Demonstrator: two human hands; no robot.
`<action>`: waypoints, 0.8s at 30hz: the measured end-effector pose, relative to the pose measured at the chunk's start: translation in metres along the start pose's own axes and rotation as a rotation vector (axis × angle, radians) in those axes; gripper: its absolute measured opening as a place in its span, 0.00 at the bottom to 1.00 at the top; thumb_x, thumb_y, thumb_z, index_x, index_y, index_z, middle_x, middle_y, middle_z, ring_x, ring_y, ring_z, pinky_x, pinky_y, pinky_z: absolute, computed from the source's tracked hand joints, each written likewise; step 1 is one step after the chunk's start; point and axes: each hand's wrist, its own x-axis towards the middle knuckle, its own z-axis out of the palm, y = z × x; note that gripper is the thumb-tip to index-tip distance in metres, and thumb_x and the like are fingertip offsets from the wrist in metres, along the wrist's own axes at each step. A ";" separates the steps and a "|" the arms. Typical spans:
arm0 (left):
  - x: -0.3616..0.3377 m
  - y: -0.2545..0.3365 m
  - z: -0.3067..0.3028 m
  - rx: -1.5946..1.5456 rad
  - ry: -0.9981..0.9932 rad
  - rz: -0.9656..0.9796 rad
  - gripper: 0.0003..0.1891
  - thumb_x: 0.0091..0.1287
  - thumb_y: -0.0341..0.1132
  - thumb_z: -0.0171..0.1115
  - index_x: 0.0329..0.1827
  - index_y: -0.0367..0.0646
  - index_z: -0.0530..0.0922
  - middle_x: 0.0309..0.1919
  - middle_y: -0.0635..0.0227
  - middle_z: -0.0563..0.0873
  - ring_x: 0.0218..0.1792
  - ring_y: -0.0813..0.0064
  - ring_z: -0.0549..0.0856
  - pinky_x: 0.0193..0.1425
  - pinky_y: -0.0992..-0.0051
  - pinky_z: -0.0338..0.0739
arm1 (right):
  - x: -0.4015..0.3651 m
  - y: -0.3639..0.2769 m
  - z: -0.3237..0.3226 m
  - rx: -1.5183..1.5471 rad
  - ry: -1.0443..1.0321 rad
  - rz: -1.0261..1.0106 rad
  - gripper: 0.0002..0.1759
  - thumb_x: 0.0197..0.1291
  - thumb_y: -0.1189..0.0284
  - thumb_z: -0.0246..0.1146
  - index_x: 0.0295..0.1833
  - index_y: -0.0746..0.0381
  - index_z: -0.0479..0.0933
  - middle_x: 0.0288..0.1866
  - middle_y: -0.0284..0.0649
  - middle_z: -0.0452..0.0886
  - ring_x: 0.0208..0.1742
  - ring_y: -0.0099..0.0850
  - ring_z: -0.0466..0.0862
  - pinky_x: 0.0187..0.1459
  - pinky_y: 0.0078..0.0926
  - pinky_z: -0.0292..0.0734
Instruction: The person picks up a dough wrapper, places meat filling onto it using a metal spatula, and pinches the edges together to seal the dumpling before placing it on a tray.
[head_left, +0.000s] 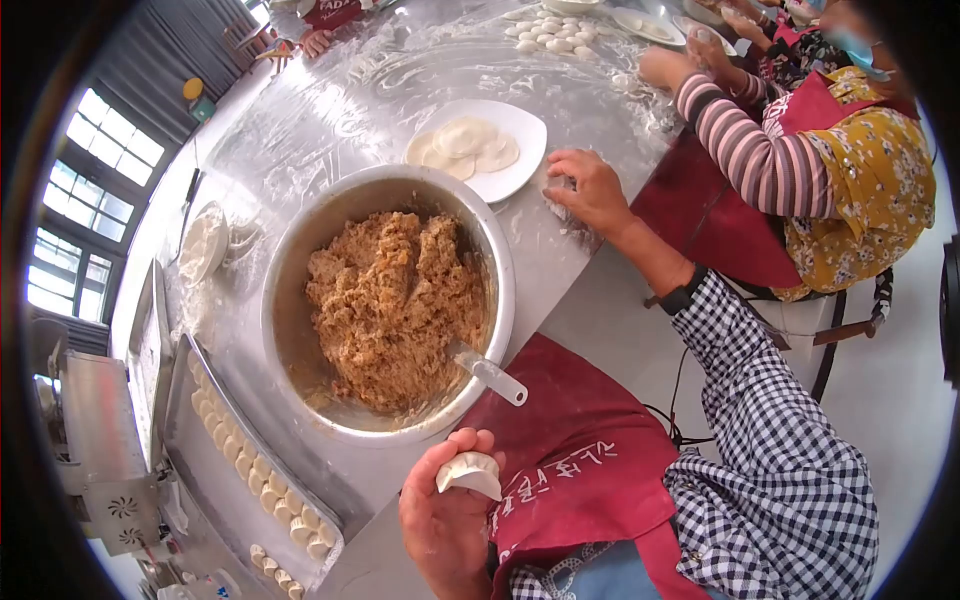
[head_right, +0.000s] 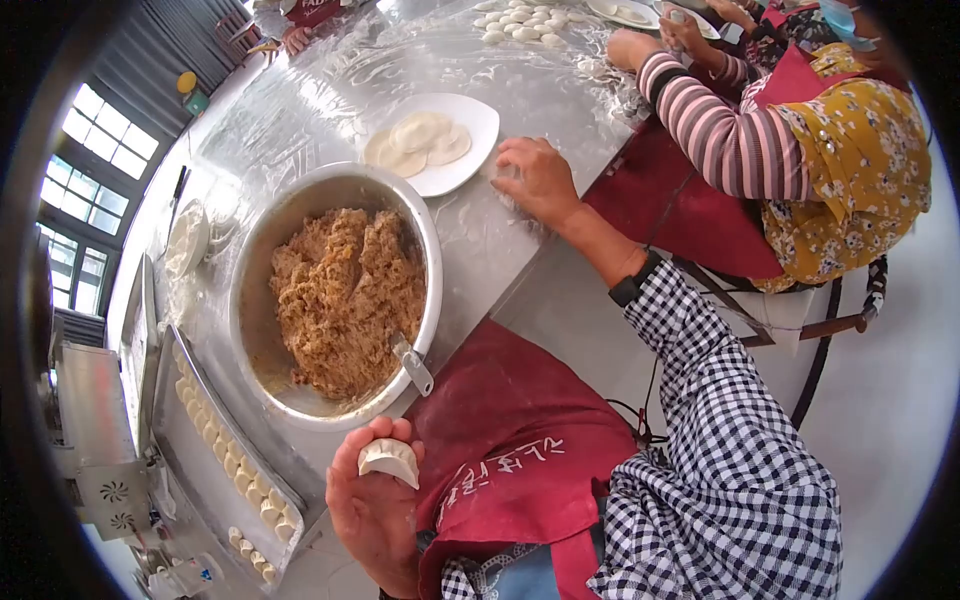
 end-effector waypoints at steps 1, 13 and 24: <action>0.000 0.000 0.000 0.002 0.017 -0.003 0.27 0.68 0.46 0.45 0.56 0.25 0.67 0.54 0.45 0.74 0.57 0.52 0.74 0.60 0.54 0.71 | 0.001 0.000 0.002 -0.037 0.000 -0.015 0.08 0.43 0.70 0.65 0.31 0.61 0.78 0.47 0.38 0.80 0.45 0.40 0.77 0.48 0.33 0.72; -0.002 0.001 0.002 0.153 0.032 0.110 0.28 0.69 0.49 0.43 0.56 0.27 0.67 0.54 0.46 0.74 0.57 0.57 0.74 0.60 0.59 0.70 | -0.014 -0.088 -0.043 0.773 0.018 0.235 0.06 0.59 0.77 0.56 0.34 0.68 0.76 0.49 0.45 0.79 0.46 0.27 0.77 0.50 0.22 0.70; -0.015 0.001 -0.019 0.013 -0.084 0.062 0.28 0.71 0.45 0.39 0.62 0.26 0.62 0.60 0.49 0.69 0.60 0.61 0.71 0.64 0.65 0.65 | -0.072 -0.252 -0.054 0.896 -0.428 -0.393 0.07 0.51 0.75 0.64 0.30 0.65 0.72 0.46 0.52 0.77 0.42 0.39 0.80 0.44 0.32 0.75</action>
